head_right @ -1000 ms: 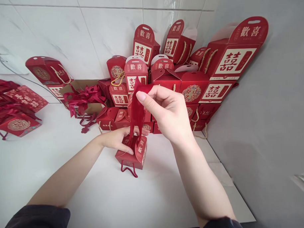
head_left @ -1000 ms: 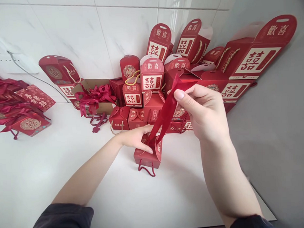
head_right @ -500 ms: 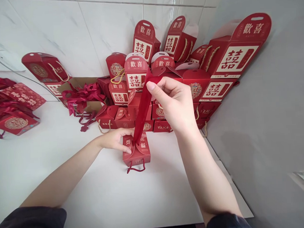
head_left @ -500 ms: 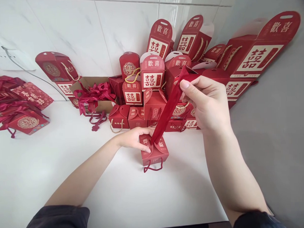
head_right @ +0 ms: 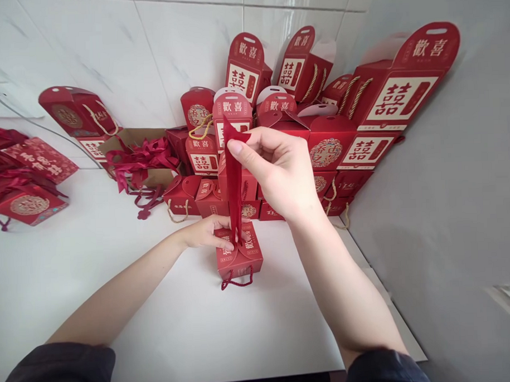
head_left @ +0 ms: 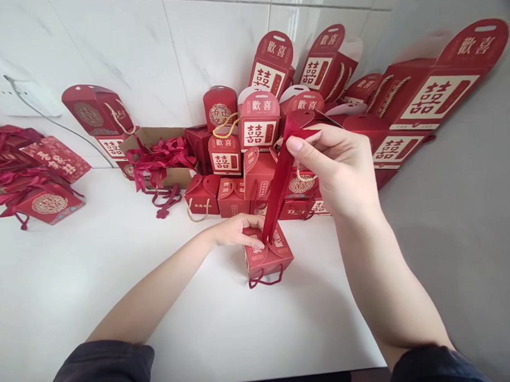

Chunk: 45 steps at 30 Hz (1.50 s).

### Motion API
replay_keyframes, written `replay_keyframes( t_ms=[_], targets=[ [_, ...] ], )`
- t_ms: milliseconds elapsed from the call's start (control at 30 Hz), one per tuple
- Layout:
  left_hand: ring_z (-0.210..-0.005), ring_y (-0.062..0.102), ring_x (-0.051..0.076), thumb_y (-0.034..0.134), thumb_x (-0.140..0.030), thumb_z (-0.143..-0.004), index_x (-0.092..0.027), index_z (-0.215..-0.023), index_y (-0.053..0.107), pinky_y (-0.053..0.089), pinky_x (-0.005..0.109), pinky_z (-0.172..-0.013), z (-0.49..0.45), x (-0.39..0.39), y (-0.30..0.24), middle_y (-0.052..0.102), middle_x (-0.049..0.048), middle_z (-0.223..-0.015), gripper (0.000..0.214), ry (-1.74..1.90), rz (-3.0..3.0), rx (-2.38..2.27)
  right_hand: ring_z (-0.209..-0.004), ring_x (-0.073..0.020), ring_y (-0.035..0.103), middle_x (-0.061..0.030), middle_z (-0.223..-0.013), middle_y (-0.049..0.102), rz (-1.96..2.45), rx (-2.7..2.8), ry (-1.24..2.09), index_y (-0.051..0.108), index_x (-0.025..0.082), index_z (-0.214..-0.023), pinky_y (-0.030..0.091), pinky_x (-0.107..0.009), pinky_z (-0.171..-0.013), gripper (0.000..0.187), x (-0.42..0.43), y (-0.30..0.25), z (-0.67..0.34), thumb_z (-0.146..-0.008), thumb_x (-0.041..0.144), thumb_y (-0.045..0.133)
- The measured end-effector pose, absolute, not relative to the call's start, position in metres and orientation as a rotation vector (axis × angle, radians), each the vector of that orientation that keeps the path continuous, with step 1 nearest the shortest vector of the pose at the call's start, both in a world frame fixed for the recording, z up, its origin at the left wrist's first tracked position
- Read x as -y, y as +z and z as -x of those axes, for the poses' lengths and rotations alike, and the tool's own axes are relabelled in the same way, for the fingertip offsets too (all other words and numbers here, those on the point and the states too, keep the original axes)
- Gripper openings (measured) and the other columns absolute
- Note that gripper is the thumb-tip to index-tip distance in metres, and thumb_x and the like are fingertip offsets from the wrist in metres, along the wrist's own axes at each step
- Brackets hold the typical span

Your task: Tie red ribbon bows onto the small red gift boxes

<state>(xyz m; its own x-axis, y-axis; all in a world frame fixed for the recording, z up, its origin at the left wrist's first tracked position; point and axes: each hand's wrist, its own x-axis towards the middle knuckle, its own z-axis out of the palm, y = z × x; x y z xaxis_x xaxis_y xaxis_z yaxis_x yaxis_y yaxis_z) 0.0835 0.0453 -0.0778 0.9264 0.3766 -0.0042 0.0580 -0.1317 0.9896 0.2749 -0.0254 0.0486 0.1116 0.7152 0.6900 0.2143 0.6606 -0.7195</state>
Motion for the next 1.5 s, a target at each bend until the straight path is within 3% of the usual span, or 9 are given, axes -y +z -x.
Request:
replay_keyframes(
  t_ms=[400,600,733,833,933,1100,1233,1400,1500],
  targets=[
    [-0.123,0.058,0.025,0.075,-0.031,-0.078,-0.021,-0.100,0.079,0.042,0.036,-0.108,-0.089,-0.046,-0.080,0.073,0.0100,-0.111,0.024,0.294,-1.882,-0.245,-0.051,-0.0096,0.050,0.0027,-0.056,0.056,0.878,1.464,0.470,0.064,0.020,-0.063,0.040,-0.024,-0.048,0.031,0.034,0.056,-0.274,-0.081,0.044,0.073],
    [-0.120,0.058,0.023,0.077,-0.035,-0.076,-0.020,-0.091,0.080,0.042,0.035,-0.107,-0.094,-0.040,-0.086,0.077,0.0088,-0.098,0.021,0.395,-1.877,-0.318,-0.052,-0.0108,0.057,0.0021,-0.058,0.061,0.877,1.305,0.436,0.064,0.020,-0.066,0.049,-0.026,-0.053,0.030,0.023,0.043,-0.281,-0.081,0.045,0.073],
    [-0.124,0.054,0.023,0.076,-0.037,-0.077,-0.020,-0.089,0.080,0.039,0.036,-0.109,-0.094,-0.041,-0.089,0.077,0.0090,-0.094,0.022,0.389,-1.911,-0.339,-0.073,-0.0154,0.067,-0.0013,-0.084,0.069,0.895,1.269,0.443,0.068,0.023,-0.088,0.053,-0.028,-0.063,0.021,0.024,0.024,-0.291,-0.082,0.043,0.072],
    [-0.126,0.052,0.023,0.076,-0.038,-0.077,-0.020,-0.088,0.080,0.035,0.037,-0.112,-0.094,-0.044,-0.091,0.078,0.0083,-0.092,0.021,0.371,-1.933,-0.336,-0.088,-0.0178,0.066,-0.0033,-0.113,0.065,1.013,1.395,0.287,0.065,0.029,-0.110,0.052,-0.029,-0.068,0.032,0.042,0.006,-0.301,-0.080,0.035,0.074],
    [-0.124,0.054,0.023,0.075,-0.037,-0.078,-0.020,-0.087,0.080,0.032,0.039,-0.115,-0.094,-0.045,-0.090,0.078,0.0078,-0.091,0.020,0.369,-1.936,-0.297,-0.074,-0.0174,0.060,-0.0036,-0.086,0.067,1.292,1.627,0.120,0.069,0.024,-0.088,0.046,-0.031,-0.065,0.008,0.064,-0.016,-0.308,-0.089,0.030,0.063],
    [-0.130,0.049,0.023,0.075,-0.037,-0.078,-0.021,-0.088,0.080,0.030,0.040,-0.115,-0.095,-0.044,-0.087,0.078,0.0080,-0.093,0.019,0.350,-1.934,-0.300,-0.072,-0.0189,0.058,-0.0032,-0.078,0.067,1.403,1.977,0.560,0.073,0.024,-0.083,0.043,-0.032,-0.065,0.021,0.073,-0.055,-0.304,-0.093,0.026,0.054],
    [-0.108,0.063,0.023,0.076,-0.036,-0.078,-0.021,-0.078,0.080,0.031,0.041,-0.114,-0.095,-0.044,-0.087,0.078,0.0074,-0.090,0.016,0.367,-1.926,-0.284,-0.084,-0.0200,0.058,-0.0048,-0.088,0.064,1.344,1.871,0.718,0.072,0.023,-0.092,0.046,-0.034,-0.078,0.017,0.067,-0.073,-0.292,-0.091,0.024,0.054],
    [-0.101,0.062,0.021,0.077,-0.035,-0.076,-0.020,-0.075,0.080,0.040,0.038,-0.105,-0.095,-0.045,-0.092,0.077,0.0061,-0.084,0.015,0.411,-1.938,-0.312,-0.101,-0.0225,0.056,-0.0061,-0.103,0.060,1.263,1.729,0.731,0.065,0.023,-0.098,0.043,-0.038,-0.093,0.017,0.068,-0.081,-0.279,-0.085,0.017,0.056],
    [-0.105,0.060,0.022,0.077,-0.034,-0.076,-0.019,-0.078,0.080,0.046,0.036,-0.095,-0.096,-0.041,-0.093,0.076,0.0081,-0.090,0.015,0.435,-1.906,-0.340,-0.092,-0.0205,0.056,-0.0048,-0.099,0.061,1.223,1.667,0.750,0.062,0.022,-0.092,0.045,-0.035,-0.086,0.012,0.070,-0.081,-0.271,-0.084,0.016,0.056]
  ],
)
